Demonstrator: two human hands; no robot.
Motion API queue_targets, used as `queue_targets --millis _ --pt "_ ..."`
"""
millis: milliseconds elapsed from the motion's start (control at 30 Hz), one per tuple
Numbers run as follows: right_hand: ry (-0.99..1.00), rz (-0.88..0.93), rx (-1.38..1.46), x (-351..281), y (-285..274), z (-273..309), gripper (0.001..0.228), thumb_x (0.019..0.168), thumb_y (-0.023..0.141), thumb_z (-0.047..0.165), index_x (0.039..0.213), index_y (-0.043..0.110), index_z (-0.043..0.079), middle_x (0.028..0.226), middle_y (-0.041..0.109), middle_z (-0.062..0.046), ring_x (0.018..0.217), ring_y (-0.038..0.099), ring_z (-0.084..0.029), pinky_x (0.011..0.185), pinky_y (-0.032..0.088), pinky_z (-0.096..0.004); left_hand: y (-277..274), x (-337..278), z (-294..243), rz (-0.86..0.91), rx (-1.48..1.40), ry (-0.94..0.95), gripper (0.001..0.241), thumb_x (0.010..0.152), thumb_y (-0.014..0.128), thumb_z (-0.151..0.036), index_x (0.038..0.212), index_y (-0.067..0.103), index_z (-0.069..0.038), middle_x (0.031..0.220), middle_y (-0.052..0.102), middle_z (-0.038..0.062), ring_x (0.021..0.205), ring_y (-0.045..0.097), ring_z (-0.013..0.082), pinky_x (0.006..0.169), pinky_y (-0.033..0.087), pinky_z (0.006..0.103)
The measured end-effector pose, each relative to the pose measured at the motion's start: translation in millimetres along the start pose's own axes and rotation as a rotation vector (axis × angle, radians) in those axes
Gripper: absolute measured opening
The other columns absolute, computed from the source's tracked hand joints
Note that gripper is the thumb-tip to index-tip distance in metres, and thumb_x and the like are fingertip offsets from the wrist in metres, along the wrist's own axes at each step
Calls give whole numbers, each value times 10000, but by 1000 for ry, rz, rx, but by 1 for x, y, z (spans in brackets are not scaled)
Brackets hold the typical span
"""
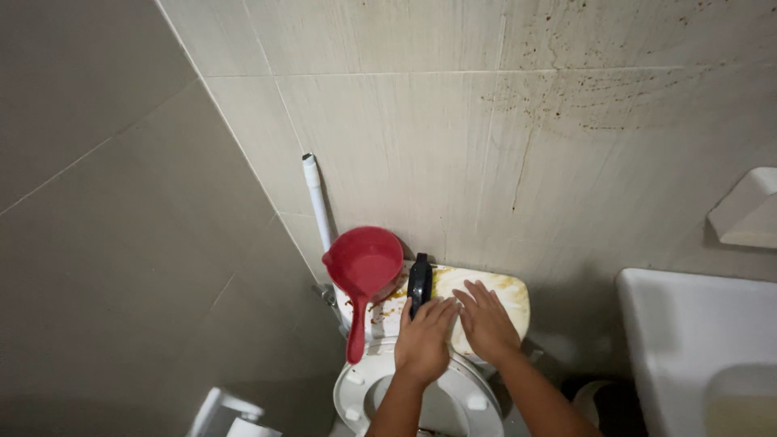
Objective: The person scrubs the top of a toilet tank with a brush, then pours water from a red scoop onto the tank to rinse it. They refill the scoop at the sink and pour more water onto the tank before placing the scoop and brush on the sink.
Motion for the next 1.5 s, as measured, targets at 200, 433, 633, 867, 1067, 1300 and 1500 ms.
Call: queue_targets --millis 200,433,633,867,1067,1300,1500 --pt "56 -103 166 1 -6 -9 401 996 533 209 1369 561 64 1500 507 -151 1418 427 -333 1181 345 -452 -2 -5 -2 -137 8 29 637 779 557 14 1408 574 -88 1492 550 40 1437 409 238 1218 126 539" --pt "99 -333 112 -11 -25 -2 439 877 657 186 1285 600 34 1266 597 -180 1231 517 -382 1061 408 -499 3 -10 -6 -208 -26 -20 668 769 538 54 1428 545 -50 1552 494 91 1461 387 271 1224 176 481" --pt "65 -392 66 -12 -27 -2 510 805 700 182 1273 579 17 1217 602 -190 1168 513 -405 1053 399 -511 -5 -15 -14 -331 31 -46 640 784 556 47 1422 535 -3 1545 486 147 1460 387 327 1209 225 497" --pt "77 -320 42 -7 -22 -5 556 816 701 188 1326 558 18 1227 616 -171 1146 514 -386 1049 393 -492 -42 -10 -24 -420 113 -241 700 704 612 46 1397 517 27 1544 450 194 1475 355 359 1218 216 540" --pt "-34 -207 -304 10 14 -34 534 834 593 65 1362 547 0 1287 606 -181 1178 522 -351 1082 414 -483 -94 -16 4 -494 212 -562 780 695 697 -64 1425 452 64 1563 333 282 1472 284 445 1198 183 541" --pt "277 -167 139 20 -5 -36 465 825 605 9 1269 618 143 1149 619 -170 1089 587 -385 959 480 -498 -71 -41 69 -307 159 -939 909 789 728 -193 1519 257 76 1603 291 297 1399 409 432 1149 360 509" --pt "343 -253 671 46 35 -20 177 888 745 206 976 671 72 955 739 -149 890 705 -270 826 553 -397 -76 -36 90 17 -169 -1133 888 894 649 -246 1605 197 35 1326 657 244 1197 674 379 1028 529 476"
Point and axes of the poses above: each hand's wrist, its own x-axis towards the middle knuckle, its own y-axis out of the palm, z = x × y, the point moved 6 cm from there along x, towards the middle knuckle
